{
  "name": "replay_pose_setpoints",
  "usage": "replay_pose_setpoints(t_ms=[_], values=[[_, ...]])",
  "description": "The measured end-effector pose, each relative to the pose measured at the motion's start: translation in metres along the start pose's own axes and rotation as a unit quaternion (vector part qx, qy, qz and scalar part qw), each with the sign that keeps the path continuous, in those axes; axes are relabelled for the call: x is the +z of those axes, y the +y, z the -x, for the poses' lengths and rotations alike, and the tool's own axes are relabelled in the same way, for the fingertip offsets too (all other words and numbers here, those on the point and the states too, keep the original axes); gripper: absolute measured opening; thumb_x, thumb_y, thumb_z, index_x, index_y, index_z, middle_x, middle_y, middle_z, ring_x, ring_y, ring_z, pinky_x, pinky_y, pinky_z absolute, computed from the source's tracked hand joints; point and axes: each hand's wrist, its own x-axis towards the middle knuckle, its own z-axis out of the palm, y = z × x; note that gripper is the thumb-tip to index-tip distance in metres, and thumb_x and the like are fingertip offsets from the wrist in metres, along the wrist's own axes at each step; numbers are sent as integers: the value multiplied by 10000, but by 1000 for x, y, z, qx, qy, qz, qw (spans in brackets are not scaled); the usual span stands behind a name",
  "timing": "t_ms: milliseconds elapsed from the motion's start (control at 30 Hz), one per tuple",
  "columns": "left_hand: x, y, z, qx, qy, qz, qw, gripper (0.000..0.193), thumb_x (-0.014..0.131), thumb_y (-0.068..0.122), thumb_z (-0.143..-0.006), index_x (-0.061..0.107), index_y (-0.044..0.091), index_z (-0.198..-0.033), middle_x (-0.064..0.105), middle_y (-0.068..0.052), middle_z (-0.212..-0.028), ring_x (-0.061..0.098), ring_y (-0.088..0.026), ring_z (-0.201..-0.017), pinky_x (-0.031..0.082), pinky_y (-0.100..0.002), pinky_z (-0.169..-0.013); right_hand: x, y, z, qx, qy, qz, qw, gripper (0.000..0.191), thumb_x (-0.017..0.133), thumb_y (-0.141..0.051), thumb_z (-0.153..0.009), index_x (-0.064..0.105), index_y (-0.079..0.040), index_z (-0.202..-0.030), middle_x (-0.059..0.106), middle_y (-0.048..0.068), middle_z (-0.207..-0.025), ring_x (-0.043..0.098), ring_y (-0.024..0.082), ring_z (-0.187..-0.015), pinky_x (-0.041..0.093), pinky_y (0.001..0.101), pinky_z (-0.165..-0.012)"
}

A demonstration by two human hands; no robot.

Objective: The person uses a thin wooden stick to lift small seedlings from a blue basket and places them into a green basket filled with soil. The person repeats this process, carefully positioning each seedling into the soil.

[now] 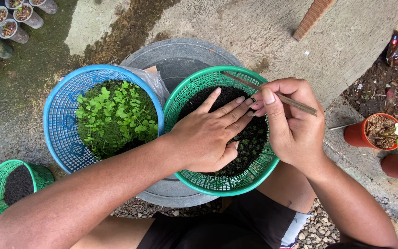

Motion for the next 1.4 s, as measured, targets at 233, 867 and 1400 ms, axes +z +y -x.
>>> replay_pose_setpoints(t_ms=[233, 867, 1400], values=[[-2, 4, -5, -11, 36, -10, 999, 673, 425, 380, -967, 403, 46, -1551, 330, -217, -1625, 263, -327, -1541, 86, -630, -1244, 0, -1, 0, -8, -3, 5, 1000, 119, 531, -47, -1179, 517, 56, -1238, 682, 139, -1063, 707, 119, -882, 610, 224, -787], [-7, 6, -3, -67, -8, -49, 997, 718, 363, 441, -990, 376, -49, -1515, 286, -252, -1623, 207, -333, -1542, 23, -588, -1243, 0, -1, 0, -3, 3, 16, 1000, 122, 532, -47, -1165, 518, 59, -1224, 684, 137, -1095, 706, 116, -860, 617, 226, -766], [-12, 0, 9, -127, -65, -76, 987, 773, 282, 486, -1010, 297, -99, -1515, 200, -338, -1605, 113, -407, -1538, -47, -593, -1219, 1, 0, 0, -6, 1, 2, 1000, 125, 535, -42, -1160, 517, 64, -1224, 678, 144, -1102, 716, 130, -876, 625, 253, -806]])
